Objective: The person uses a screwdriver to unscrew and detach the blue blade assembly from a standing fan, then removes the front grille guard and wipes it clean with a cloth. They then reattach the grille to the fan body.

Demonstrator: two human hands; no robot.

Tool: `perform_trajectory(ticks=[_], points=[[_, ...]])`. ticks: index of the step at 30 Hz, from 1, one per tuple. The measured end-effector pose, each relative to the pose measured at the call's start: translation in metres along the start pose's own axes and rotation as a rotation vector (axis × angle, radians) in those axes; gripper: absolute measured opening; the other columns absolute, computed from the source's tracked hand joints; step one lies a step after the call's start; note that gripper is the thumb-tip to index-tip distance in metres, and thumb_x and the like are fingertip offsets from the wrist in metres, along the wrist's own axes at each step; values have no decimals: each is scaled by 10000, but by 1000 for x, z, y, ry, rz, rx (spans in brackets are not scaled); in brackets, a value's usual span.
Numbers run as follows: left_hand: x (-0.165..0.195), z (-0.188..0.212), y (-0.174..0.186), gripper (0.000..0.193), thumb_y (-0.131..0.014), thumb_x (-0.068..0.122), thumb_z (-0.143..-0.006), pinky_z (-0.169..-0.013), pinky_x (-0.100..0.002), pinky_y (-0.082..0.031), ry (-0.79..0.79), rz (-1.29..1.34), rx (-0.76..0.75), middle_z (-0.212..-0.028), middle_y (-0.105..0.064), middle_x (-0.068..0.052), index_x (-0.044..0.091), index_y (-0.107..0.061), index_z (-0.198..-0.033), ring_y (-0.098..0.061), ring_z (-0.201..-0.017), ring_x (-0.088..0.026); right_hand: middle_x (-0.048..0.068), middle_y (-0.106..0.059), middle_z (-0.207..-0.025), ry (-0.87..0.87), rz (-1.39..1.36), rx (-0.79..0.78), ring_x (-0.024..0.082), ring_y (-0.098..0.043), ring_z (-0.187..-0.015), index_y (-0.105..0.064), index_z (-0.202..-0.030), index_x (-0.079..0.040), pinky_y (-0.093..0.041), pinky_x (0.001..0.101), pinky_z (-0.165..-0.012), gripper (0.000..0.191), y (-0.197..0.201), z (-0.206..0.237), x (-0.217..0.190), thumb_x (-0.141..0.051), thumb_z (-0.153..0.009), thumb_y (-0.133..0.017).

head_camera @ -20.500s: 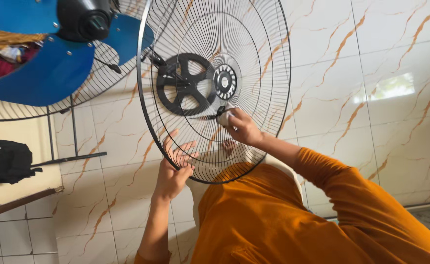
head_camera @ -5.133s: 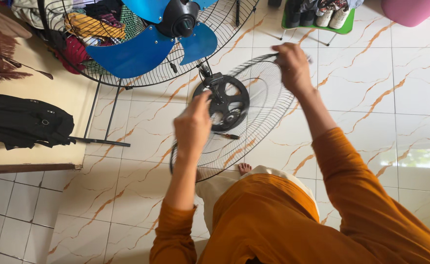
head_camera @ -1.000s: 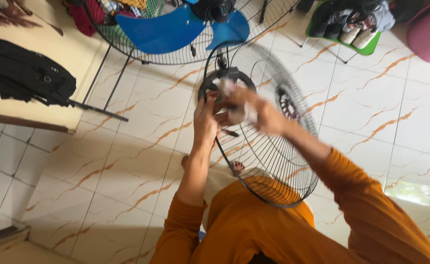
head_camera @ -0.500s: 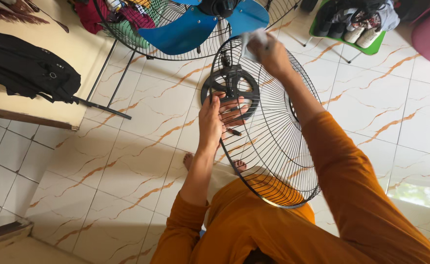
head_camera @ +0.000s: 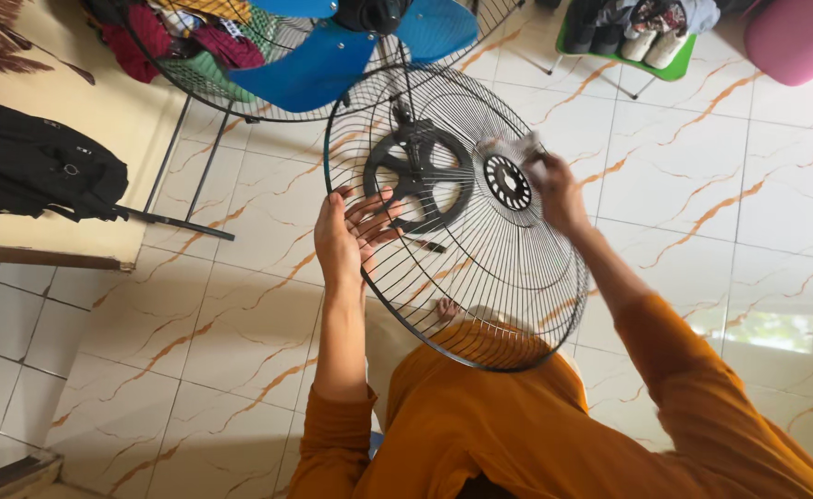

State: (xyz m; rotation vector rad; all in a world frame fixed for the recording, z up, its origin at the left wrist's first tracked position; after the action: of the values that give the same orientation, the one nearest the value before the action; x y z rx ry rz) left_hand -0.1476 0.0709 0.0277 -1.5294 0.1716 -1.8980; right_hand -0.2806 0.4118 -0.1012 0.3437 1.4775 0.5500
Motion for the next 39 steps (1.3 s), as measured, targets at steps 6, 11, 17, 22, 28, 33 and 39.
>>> perform_trajectory(ticks=[6, 11, 17, 22, 28, 33, 39], points=[[-9, -12, -18, 352, -368, 348, -1097, -627, -456, -635, 1, 16, -109, -1117, -700, -303, 36, -434, -1246, -757, -893, -385, 188, -685, -1322, 334, -305, -103, 241, -670, -1199, -575, -1379, 26, -528, 366, -1058, 343, -49, -18, -23, -191, -1149, -441], [-5, -11, -15, 359, -370, 350, -1084, -628, -450, -643, 34, -16, -90, -1114, -723, -295, 21, -444, -1207, -772, -891, -390, 178, -571, -1430, 424, -149, -256, 237, -594, -1267, -377, -1536, -12, -471, 353, -1076, 555, -61, -37, -78, -172, -1036, -558], [-5, -1, -18, 376, -366, 367, -1090, -643, -445, -654, 28, -80, -58, -1106, -717, -288, 17, -447, -1204, -764, -883, -375, 161, -729, -1065, -44, -169, 57, 179, -632, -961, -677, -1258, 10, -508, 357, -909, 364, -19, -105, -51, -303, -1098, -580], [-17, -8, -35, 373, -370, 366, -1087, -593, -445, -637, 54, -48, -141, -1096, -722, -287, 19, -467, -1183, -772, -882, -380, 220, -678, -1275, 723, -65, -83, 314, -582, -1189, -656, -1322, -13, -465, 401, -1032, 329, -50, -93, -160, -235, -1089, -593], [-25, 0, -24, 325, -365, 345, -1098, -579, -452, -641, 68, -44, -161, -1087, -733, -296, 40, -473, -1069, -777, -876, -387, 141, -688, -1168, 355, -16, -220, 292, -693, -1113, -572, -1335, -60, -525, 412, -961, 351, -27, -121, -200, -276, -1059, -594], [-20, 13, -5, 300, -344, 346, -1098, -580, -448, -642, 11, -52, -165, -1066, -732, -296, 78, -460, -1030, -770, -849, -391, 233, -707, -968, 274, 79, 164, 370, -683, -876, -728, -1111, -63, -510, 442, -808, 252, 19, -123, -90, -295, -1020, -692], [-11, 20, 15, 291, -355, 346, -1101, -572, -391, -602, -15, -87, -71, -1097, -735, -284, 84, -474, -1054, -774, -868, -389, 200, -659, -888, -500, 140, 97, 313, -635, -736, -717, -1050, 2, -461, 477, -672, 419, 45, -39, 68, -411, -1068, -645]])
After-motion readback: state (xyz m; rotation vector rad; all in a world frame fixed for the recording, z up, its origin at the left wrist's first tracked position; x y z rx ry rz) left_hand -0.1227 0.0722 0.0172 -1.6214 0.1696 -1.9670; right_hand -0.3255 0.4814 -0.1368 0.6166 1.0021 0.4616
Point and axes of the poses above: each hand's wrist, its own z-axis away from the middle knuckle, its own y-axis out of the back of the hand, x = y × z, the point moved 4 cm from there along -z, towards the middle knuckle
